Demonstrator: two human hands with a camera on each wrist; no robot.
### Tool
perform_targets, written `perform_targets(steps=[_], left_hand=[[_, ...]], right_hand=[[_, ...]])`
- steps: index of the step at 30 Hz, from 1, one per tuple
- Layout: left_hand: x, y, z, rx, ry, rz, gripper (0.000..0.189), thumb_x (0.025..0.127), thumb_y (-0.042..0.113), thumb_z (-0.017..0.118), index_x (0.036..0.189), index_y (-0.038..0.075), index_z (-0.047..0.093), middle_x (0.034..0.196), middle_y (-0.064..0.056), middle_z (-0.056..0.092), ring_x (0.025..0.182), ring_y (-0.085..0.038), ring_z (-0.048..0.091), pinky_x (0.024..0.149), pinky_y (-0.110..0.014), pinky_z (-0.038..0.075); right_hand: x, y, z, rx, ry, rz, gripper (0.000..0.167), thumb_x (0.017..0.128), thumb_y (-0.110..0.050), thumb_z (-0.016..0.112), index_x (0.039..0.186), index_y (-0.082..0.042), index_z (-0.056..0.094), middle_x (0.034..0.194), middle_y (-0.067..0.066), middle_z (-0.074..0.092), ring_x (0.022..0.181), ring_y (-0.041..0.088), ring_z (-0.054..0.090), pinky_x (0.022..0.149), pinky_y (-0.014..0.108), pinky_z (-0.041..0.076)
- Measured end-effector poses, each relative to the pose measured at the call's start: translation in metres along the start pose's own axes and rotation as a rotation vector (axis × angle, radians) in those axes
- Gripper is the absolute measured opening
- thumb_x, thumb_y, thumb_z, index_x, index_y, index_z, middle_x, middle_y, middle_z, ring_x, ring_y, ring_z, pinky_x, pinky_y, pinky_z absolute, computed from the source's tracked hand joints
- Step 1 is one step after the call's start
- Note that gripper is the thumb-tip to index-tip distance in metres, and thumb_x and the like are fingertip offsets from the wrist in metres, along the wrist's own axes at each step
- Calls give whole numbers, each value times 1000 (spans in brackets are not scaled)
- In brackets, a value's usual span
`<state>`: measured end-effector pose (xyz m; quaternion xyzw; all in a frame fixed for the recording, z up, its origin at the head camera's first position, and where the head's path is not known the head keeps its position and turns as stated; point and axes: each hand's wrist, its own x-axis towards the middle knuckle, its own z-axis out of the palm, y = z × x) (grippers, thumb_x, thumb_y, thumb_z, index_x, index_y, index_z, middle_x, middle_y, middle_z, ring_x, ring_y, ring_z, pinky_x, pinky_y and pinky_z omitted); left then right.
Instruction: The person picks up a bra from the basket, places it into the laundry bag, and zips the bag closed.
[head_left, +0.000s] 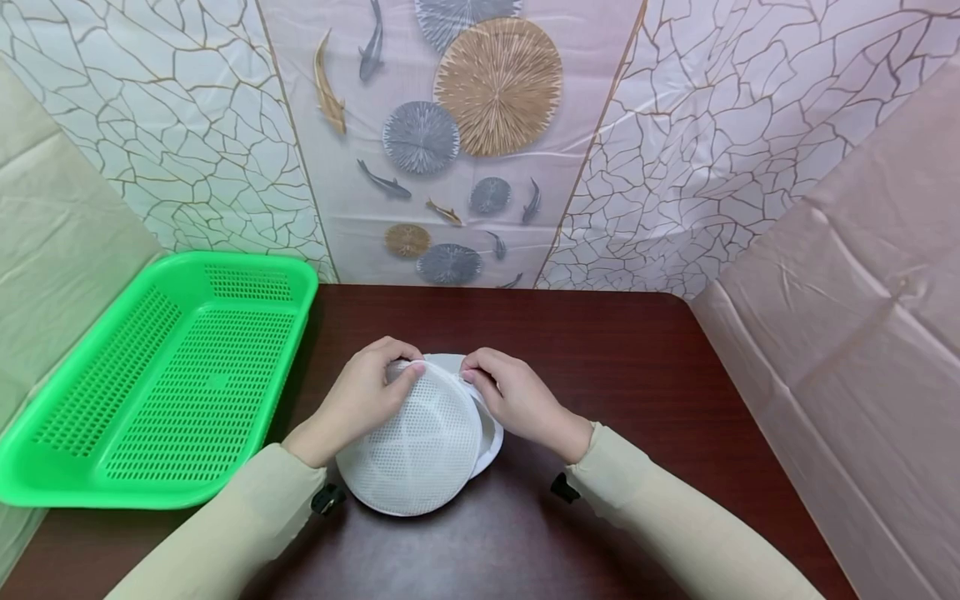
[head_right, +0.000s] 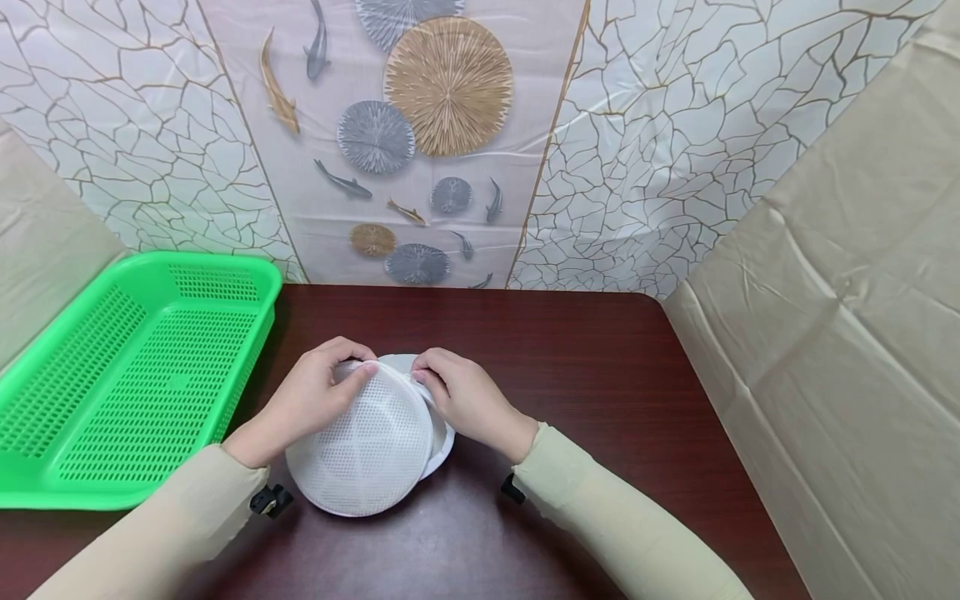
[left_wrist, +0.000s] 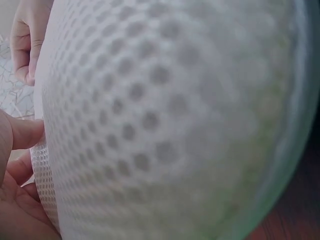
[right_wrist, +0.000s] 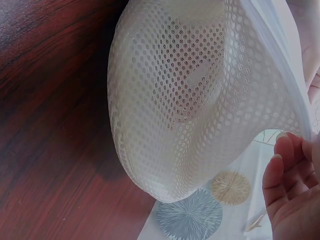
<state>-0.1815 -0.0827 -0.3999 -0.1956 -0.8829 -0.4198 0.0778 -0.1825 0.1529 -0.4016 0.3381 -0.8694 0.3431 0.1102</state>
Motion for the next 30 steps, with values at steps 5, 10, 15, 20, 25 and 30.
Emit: perform_targets(steps=[5, 10, 15, 20, 25, 30], left_hand=[[1, 2, 1, 1, 0, 8, 8, 91, 19, 67, 97, 14, 69, 99, 3, 63, 94, -17, 58, 86, -38, 47], [1, 9, 3, 25, -67, 53, 11, 92, 22, 65, 100, 15, 69, 101, 5, 63, 99, -15, 57, 89, -37, 46], [0, 13, 5, 72, -101, 75, 8, 93, 19, 65, 99, 16, 69, 100, 5, 64, 100, -16, 57, 89, -37, 46], [1, 11, 6, 112, -100, 81, 6, 92, 15, 66, 98, 16, 68, 99, 4, 63, 99, -17, 57, 88, -36, 47], [2, 8, 7, 117, -76, 106, 5, 92, 12, 64, 96, 14, 67, 96, 3, 62, 96, -18, 57, 87, -36, 46], [2, 8, 7, 113, -65, 104, 4, 92, 12, 64, 95, 14, 67, 95, 2, 62, 94, -19, 56, 86, -36, 46]], right_hand=[[1, -1, 1, 4, 0, 18, 3, 96, -13, 60, 97, -13, 64, 92, -7, 59, 80, 6, 54, 71, 25, 47], [3, -2, 4, 7, -3, 6, 5, 97, -12, 58, 96, -12, 63, 93, -6, 59, 81, 7, 53, 71, 24, 46], [4, -4, 6, 9, -9, -2, 4, 97, -11, 59, 96, -12, 63, 92, -6, 59, 79, 7, 53, 70, 24, 45], [3, -4, 6, 9, -13, 3, 4, 97, -12, 59, 96, -12, 63, 92, -7, 59, 79, 6, 53, 70, 24, 46], [3, -3, 6, 11, -15, -8, 5, 97, -13, 58, 96, -13, 63, 92, -7, 59, 80, 6, 53, 71, 24, 46], [4, -3, 6, 14, -14, -6, 5, 97, -12, 59, 95, -12, 63, 92, -6, 59, 81, 6, 54, 73, 24, 46]])
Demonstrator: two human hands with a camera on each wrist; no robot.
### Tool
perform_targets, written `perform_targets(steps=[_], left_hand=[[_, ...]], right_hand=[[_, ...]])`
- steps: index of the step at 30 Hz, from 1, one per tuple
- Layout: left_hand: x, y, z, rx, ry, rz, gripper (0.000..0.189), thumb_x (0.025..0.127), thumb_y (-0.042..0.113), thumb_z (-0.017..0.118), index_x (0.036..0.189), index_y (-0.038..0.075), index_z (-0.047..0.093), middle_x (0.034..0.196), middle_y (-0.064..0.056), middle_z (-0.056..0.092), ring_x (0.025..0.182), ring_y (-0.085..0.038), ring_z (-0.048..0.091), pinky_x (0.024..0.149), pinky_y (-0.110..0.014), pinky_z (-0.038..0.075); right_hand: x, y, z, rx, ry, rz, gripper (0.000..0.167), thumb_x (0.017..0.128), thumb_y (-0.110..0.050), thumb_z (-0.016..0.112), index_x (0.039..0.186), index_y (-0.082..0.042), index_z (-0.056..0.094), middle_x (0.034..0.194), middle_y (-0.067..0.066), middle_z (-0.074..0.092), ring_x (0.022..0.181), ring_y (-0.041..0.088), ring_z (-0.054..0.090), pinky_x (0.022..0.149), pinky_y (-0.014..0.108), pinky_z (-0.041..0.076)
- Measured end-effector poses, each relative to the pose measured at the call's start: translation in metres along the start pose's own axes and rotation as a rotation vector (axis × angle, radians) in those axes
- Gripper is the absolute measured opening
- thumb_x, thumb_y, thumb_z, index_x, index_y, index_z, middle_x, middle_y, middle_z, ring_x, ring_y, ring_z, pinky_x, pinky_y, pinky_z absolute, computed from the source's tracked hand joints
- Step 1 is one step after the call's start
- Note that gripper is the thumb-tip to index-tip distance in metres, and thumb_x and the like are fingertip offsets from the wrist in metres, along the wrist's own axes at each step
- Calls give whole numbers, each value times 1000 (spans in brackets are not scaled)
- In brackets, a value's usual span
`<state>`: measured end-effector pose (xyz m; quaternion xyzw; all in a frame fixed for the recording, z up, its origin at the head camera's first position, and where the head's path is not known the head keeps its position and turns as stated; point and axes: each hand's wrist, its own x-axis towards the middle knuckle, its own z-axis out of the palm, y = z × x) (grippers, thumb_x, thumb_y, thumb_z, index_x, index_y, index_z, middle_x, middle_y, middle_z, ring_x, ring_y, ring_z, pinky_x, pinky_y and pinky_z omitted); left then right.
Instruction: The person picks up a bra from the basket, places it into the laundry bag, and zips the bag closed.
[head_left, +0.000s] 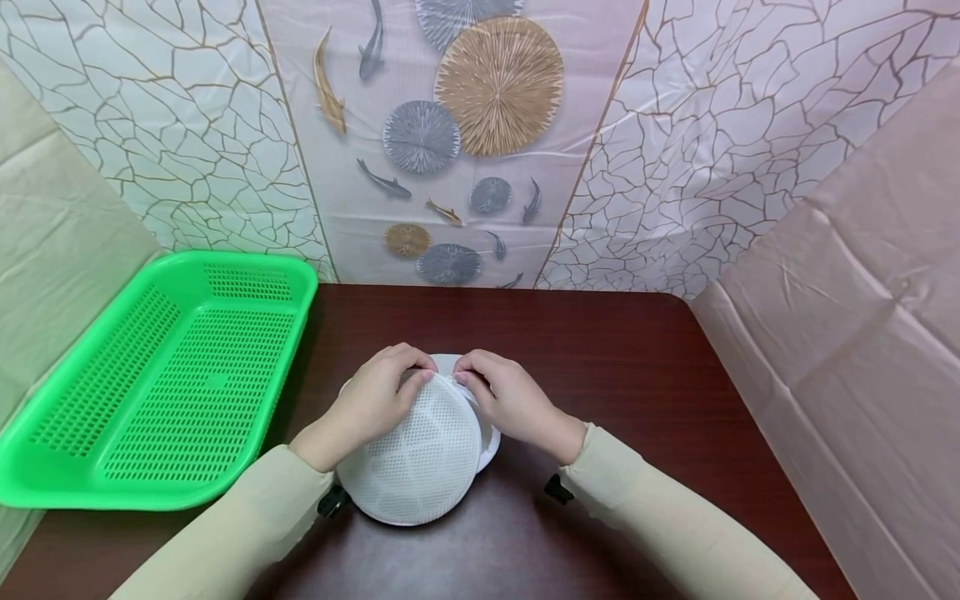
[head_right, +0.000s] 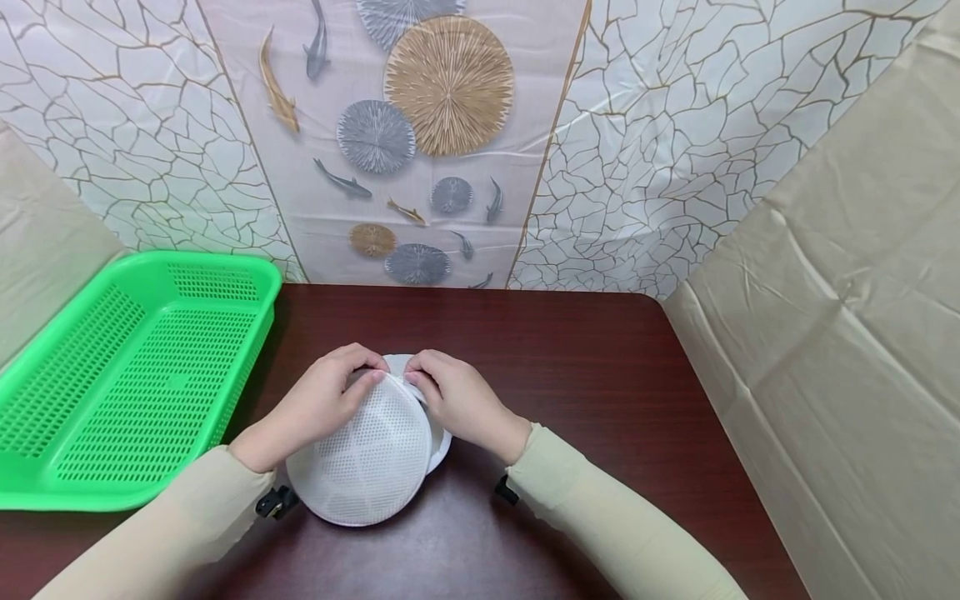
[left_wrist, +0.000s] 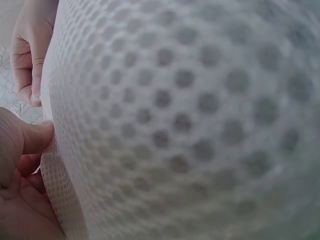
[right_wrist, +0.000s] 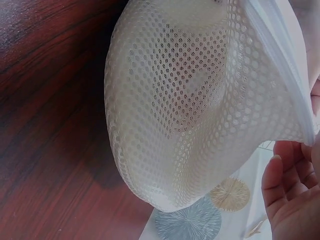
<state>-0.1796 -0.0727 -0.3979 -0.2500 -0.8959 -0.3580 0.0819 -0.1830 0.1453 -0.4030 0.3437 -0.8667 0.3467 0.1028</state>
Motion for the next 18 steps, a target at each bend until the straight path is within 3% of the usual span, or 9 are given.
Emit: perform_targets(steps=[18], left_hand=[[-1, -3, -9, -42, 41, -97, 8, 95, 14, 62, 100, 10, 66, 101, -2, 61, 93, -21, 56, 86, -39, 48]], right_hand=[[-4, 2, -4, -7, 22, -11, 6, 97, -16, 59, 93, -12, 63, 89, -7, 58, 78, 6, 53, 69, 24, 45]])
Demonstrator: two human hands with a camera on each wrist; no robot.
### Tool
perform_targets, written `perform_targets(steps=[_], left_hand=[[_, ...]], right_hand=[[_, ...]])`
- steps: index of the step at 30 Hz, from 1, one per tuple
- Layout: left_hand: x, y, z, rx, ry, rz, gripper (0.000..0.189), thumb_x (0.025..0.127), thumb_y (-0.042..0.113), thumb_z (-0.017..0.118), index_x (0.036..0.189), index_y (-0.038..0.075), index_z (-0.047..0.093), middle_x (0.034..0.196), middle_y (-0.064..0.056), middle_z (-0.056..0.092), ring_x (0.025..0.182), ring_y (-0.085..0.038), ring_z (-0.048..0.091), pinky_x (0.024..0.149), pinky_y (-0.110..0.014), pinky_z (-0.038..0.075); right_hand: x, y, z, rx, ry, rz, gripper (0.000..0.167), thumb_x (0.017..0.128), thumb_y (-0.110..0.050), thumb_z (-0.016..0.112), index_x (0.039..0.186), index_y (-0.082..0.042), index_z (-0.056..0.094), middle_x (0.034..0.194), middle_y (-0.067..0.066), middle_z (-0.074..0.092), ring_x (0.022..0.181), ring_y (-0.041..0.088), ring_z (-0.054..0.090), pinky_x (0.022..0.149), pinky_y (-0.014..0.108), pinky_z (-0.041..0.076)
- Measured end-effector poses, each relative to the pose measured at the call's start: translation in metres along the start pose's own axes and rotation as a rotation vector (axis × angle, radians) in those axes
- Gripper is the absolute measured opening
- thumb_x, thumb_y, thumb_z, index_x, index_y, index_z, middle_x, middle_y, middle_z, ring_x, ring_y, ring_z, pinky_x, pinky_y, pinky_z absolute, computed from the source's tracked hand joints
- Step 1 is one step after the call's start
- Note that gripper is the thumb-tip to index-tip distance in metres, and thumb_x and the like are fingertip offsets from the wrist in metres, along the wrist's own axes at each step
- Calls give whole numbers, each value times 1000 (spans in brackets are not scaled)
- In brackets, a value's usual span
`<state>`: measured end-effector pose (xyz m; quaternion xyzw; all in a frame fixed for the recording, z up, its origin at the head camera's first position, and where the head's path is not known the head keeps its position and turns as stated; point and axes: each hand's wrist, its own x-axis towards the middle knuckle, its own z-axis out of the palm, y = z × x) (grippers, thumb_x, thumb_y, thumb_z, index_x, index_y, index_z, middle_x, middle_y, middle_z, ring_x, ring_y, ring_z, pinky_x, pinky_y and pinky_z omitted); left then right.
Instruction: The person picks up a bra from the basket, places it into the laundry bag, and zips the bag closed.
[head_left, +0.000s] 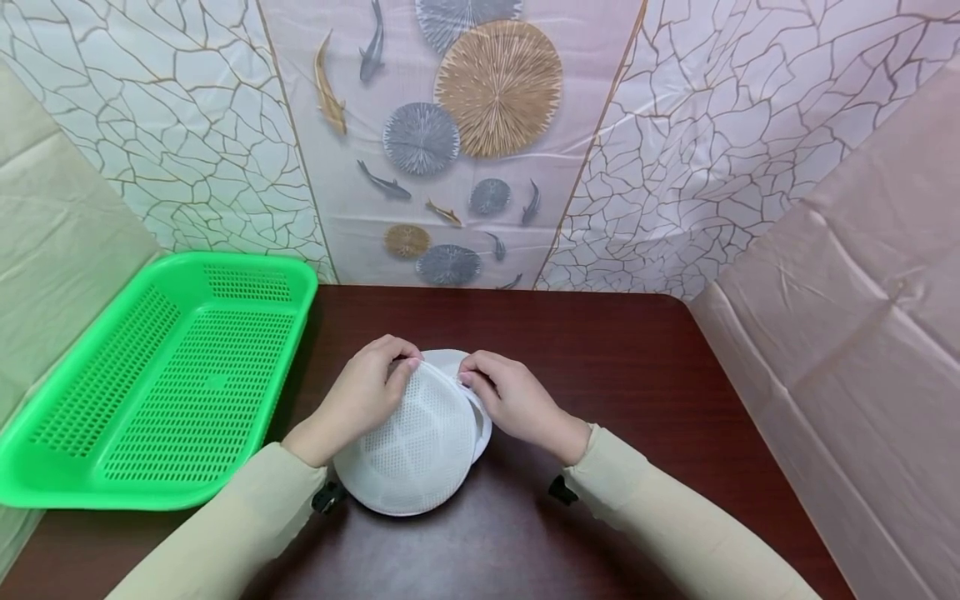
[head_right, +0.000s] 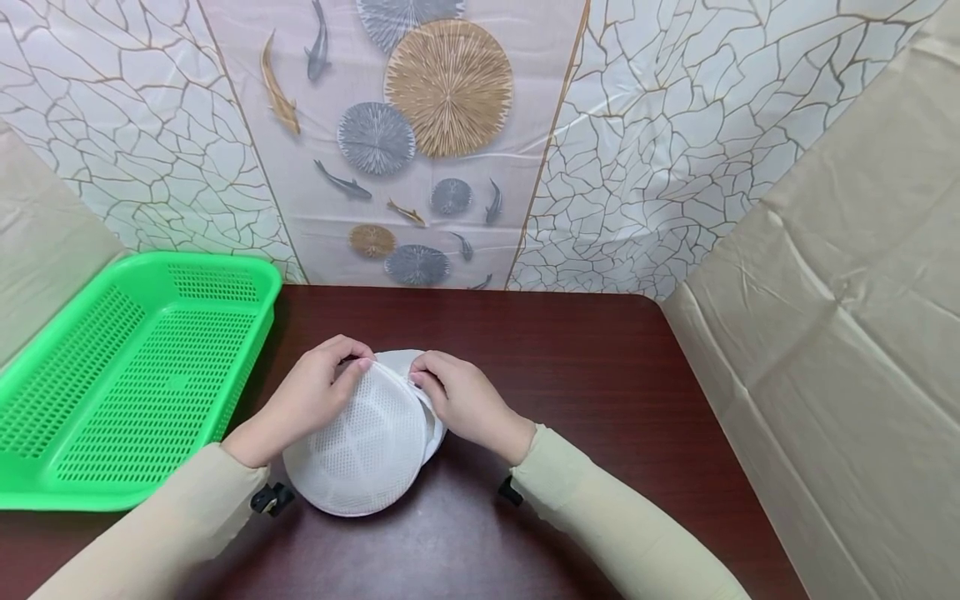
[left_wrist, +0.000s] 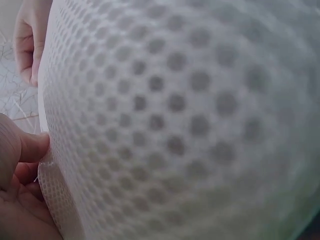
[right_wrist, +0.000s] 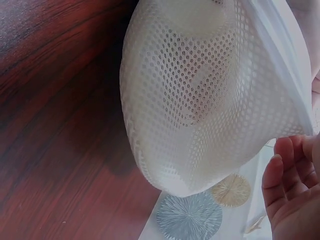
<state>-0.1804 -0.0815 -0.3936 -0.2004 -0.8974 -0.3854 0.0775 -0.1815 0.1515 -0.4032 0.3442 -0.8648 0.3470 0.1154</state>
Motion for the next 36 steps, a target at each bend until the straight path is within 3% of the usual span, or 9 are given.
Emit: perform_targets(steps=[6, 12, 15, 18, 23, 36], left_hand=[[0, -4, -3, 2, 38, -18, 7, 95, 12, 61, 100, 9, 65, 98, -3, 60, 87, -20, 55, 82, -37, 48], [2, -3, -1, -30, 26, -21, 9, 95, 14, 62, 101, 11, 67, 101, -1, 62, 91, -20, 57, 84, -38, 48], [3, -1, 0, -35, -6, 14, 13, 94, 16, 63, 105, 11, 68, 105, -1, 63, 99, -20, 57, 89, -40, 46], [3, 2, 3, -5, -49, 93, 18, 92, 17, 66, 108, 10, 69, 107, 0, 64, 102, -21, 56, 92, -40, 44], [1, 6, 6, 48, -74, 183, 15, 91, 17, 68, 105, 13, 69, 103, 2, 65, 99, -21, 57, 91, -40, 42], [0, 6, 6, 74, -26, 149, 7, 94, 20, 64, 97, 14, 67, 97, 3, 63, 97, -19, 59, 89, -39, 44]], right_hand=[[-3, 2, -2, 9, 5, -1, 6, 97, -15, 59, 94, -13, 63, 89, -7, 58, 79, 6, 53, 69, 25, 45], [-4, 2, -3, 5, -4, 31, 6, 98, -16, 58, 94, -14, 63, 90, -7, 58, 79, 7, 53, 69, 25, 45], [-3, 2, -3, 3, -5, 38, 6, 98, -16, 58, 95, -14, 62, 91, -7, 58, 80, 7, 53, 70, 25, 46], [-3, 2, -3, 0, -3, 33, 4, 97, -15, 59, 95, -13, 62, 91, -6, 58, 79, 7, 53, 70, 25, 46], [-1, -1, -1, 3, 3, 16, 4, 97, -15, 59, 95, -12, 62, 90, -5, 57, 78, 8, 53, 68, 25, 46], [0, -4, 1, 23, 12, 17, 5, 97, -15, 59, 94, -13, 61, 89, -5, 57, 76, 8, 52, 67, 24, 45]])
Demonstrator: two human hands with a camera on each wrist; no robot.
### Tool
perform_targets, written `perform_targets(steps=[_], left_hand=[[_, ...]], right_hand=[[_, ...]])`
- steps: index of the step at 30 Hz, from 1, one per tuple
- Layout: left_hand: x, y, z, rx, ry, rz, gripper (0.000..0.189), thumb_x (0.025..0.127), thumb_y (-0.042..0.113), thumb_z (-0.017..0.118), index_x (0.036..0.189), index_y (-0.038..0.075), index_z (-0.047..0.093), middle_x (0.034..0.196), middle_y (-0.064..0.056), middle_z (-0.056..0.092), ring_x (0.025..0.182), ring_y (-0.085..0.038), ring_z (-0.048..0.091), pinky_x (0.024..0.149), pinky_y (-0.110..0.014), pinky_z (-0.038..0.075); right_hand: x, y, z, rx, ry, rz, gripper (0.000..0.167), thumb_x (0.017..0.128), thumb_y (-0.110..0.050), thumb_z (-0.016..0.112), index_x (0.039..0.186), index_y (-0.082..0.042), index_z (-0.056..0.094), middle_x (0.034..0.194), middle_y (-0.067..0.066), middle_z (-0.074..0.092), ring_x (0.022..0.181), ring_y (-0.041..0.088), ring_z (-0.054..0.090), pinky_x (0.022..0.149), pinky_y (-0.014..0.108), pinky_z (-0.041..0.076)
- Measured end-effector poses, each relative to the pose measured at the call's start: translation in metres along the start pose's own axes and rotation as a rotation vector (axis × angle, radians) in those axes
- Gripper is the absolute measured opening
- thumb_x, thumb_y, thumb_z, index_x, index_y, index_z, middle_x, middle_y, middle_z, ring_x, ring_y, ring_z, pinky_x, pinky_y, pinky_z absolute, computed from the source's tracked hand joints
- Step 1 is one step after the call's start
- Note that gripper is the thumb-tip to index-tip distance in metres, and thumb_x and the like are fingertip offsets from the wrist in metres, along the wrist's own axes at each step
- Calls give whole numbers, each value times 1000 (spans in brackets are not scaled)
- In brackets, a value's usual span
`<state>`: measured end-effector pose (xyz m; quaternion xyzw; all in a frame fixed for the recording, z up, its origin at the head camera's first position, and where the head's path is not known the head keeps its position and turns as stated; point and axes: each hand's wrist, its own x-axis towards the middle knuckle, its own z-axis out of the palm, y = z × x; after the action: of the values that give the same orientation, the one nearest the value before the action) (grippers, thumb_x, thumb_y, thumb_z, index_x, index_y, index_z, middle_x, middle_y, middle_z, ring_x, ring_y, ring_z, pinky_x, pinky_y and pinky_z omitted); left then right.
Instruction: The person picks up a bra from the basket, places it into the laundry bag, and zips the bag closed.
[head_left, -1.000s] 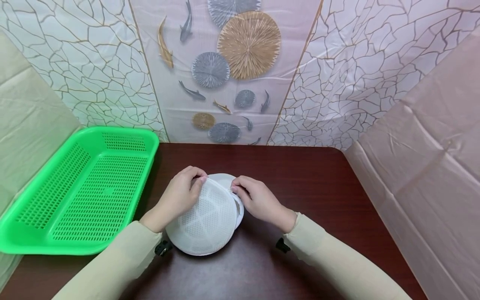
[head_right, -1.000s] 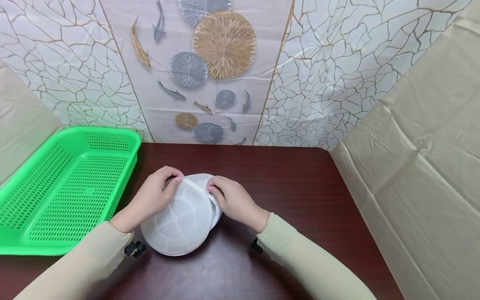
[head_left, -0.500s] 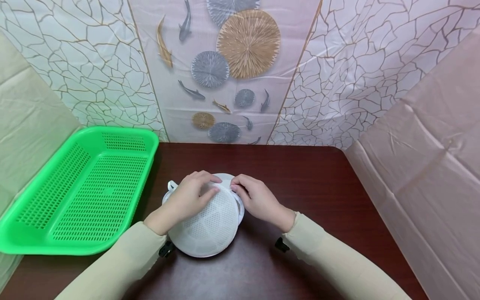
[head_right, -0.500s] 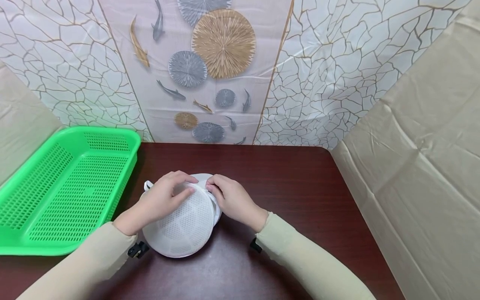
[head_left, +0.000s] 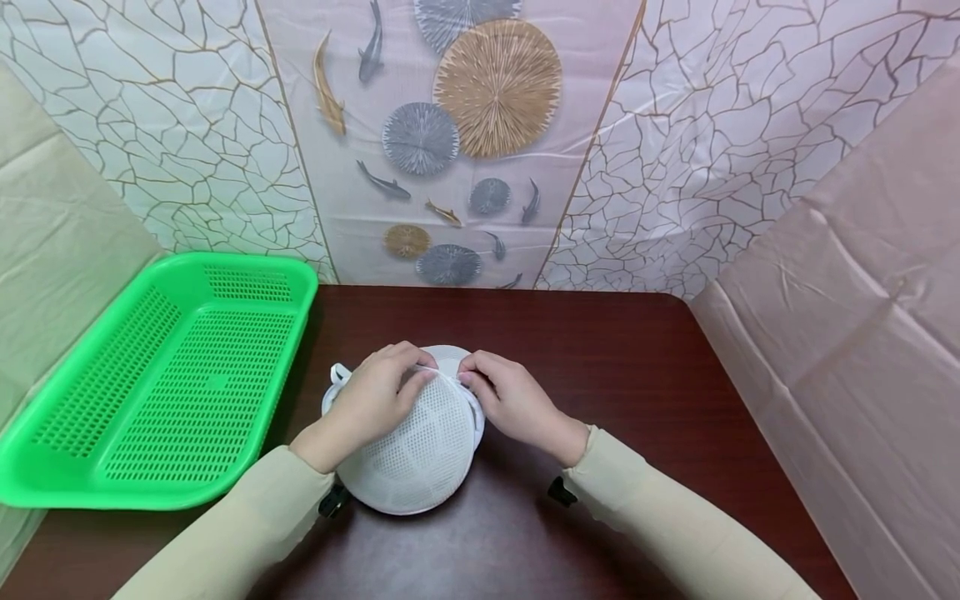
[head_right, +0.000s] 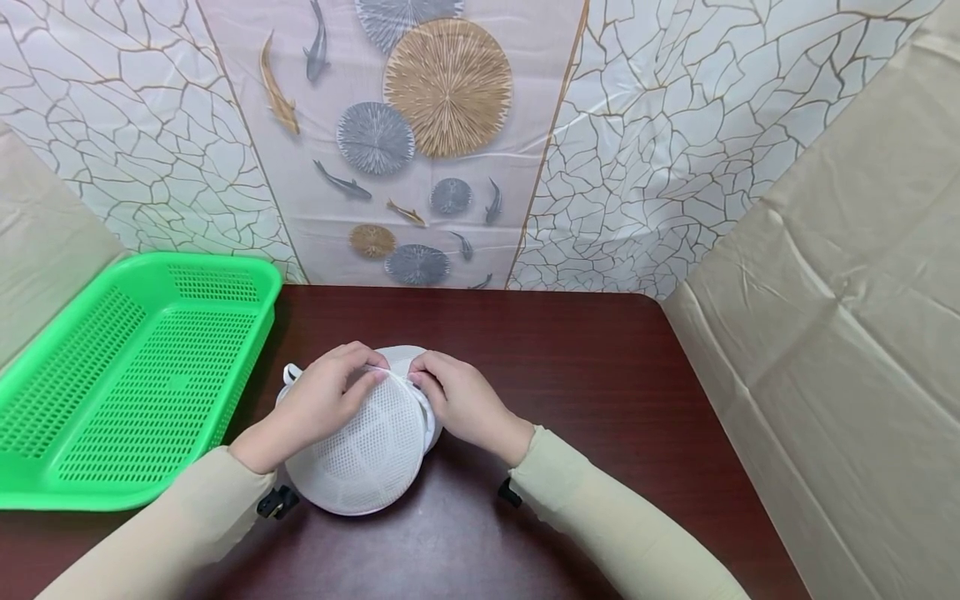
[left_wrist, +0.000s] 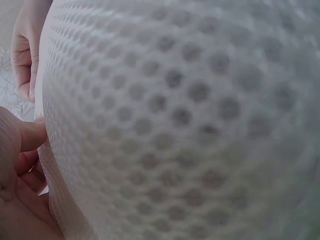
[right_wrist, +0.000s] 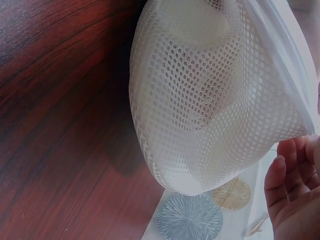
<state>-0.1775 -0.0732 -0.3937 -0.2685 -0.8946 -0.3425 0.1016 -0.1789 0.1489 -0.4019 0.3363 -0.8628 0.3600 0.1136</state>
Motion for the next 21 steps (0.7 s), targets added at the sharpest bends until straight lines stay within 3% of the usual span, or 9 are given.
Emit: perform_targets(steps=[8, 21], left_hand=[[-2, -2, -3, -39, 33, -72, 7, 94, 18, 64, 98, 13, 66, 99, 2, 62, 94, -18, 58, 86, -38, 47], [-3, -6, -8, -57, 67, -130, 8, 94, 17, 63, 99, 11, 66, 100, 0, 62, 91, -20, 59, 85, -39, 48]], right_hand=[[-2, 0, 2, 4, -2, 14, 5, 96, -13, 60, 92, -12, 60, 78, -7, 50, 69, 6, 50, 62, 24, 43], [-4, 3, 3, 20, -4, 28, 5, 96, -11, 60, 91, -13, 60, 81, -5, 55, 71, 5, 53, 63, 23, 46]])
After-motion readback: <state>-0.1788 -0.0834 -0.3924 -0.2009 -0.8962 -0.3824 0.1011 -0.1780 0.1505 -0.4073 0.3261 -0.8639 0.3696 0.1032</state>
